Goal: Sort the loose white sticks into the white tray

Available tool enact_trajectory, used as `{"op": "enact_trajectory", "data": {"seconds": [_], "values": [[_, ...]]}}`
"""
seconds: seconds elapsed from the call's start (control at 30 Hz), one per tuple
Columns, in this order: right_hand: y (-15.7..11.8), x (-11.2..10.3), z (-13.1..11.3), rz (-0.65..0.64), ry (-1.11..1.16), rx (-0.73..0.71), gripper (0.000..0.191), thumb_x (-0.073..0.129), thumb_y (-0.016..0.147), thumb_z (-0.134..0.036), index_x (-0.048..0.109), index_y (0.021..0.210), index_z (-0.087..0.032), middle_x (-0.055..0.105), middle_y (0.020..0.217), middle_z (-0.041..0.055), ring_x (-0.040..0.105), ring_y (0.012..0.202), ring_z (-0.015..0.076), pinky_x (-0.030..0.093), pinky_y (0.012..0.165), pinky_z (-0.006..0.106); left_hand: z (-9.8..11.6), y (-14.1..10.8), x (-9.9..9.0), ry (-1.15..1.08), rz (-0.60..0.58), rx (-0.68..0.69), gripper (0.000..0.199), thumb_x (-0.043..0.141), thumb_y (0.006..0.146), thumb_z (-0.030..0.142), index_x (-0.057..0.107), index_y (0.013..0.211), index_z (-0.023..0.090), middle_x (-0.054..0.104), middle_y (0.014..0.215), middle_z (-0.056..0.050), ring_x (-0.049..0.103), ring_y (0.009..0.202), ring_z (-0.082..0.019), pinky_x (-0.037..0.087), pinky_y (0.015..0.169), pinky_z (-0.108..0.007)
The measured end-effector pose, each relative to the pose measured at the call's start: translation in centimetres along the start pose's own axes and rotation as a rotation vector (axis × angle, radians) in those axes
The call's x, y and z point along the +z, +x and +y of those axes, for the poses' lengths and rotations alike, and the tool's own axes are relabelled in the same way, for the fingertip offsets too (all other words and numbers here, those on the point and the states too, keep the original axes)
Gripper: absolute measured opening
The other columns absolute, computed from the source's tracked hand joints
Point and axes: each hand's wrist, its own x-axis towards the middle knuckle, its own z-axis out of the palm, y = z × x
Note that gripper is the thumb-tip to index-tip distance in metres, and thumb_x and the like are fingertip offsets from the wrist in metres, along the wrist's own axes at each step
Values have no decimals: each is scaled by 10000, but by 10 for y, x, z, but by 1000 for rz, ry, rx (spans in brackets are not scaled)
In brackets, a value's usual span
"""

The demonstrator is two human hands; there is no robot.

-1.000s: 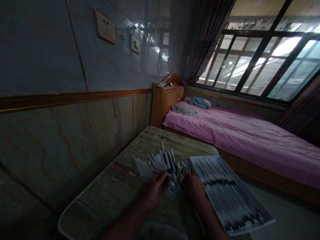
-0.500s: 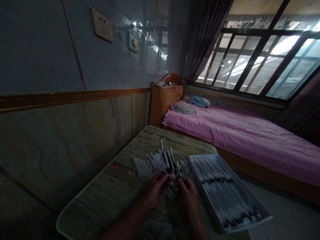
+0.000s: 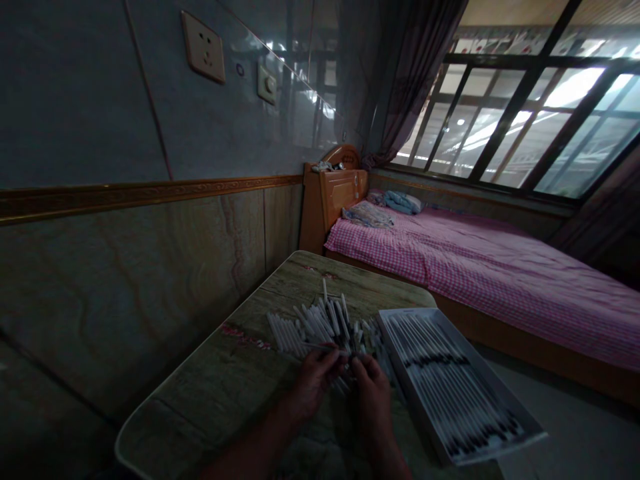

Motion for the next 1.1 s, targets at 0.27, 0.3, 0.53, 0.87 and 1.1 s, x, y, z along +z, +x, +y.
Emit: {"op": "enact_trajectory", "data": {"seconds": [0.27, 0.3, 0.53, 0.87, 1.1], "values": [[-4, -4, -8, 12, -259, -178, 294, 696, 695, -434, 707, 800, -159, 708, 772, 45, 646, 747, 197, 499, 682, 289, 0, 0, -1, 59, 23, 30, 438, 922, 445, 329, 674, 754, 144, 732, 728, -24, 693, 694, -154, 546, 652, -239], [-4, -4, -9, 10, -309, -211, 289, 679, 709, -432, 709, 797, -158, 709, 772, 48, 644, 744, 200, 498, 679, 291, -1, 0, -1, 60, 23, 36, 440, 920, 446, 336, 673, 756, 145, 730, 723, -21, 691, 690, -155, 544, 649, -241], [-5, -14, -13, -44, -721, -463, 208, 538, 825, -362, 682, 820, -212, 694, 822, 39, 644, 776, 196, 477, 722, 294, -6, 4, -6, 130, 3, 74, 439, 904, 473, 357, 665, 771, 140, 727, 711, -25, 686, 685, -165, 535, 646, -263], [0, -21, -16, -117, -874, -552, 199, 477, 885, -332, 633, 850, -213, 687, 805, 41, 646, 738, 189, 484, 673, 282, -8, 1, -5, 150, 28, 47, 457, 901, 461, 367, 643, 763, 142, 722, 698, -22, 685, 669, -169, 530, 635, -270], [-2, -27, 3, -81, -1133, -749, 283, 369, 958, -273, 595, 795, -228, 623, 691, 37, 576, 566, 183, 425, 534, 296, -8, -2, -1, 205, -8, 67, 435, 894, 462, 388, 641, 723, 149, 710, 671, -8, 673, 645, -168, 516, 606, -260]]}}
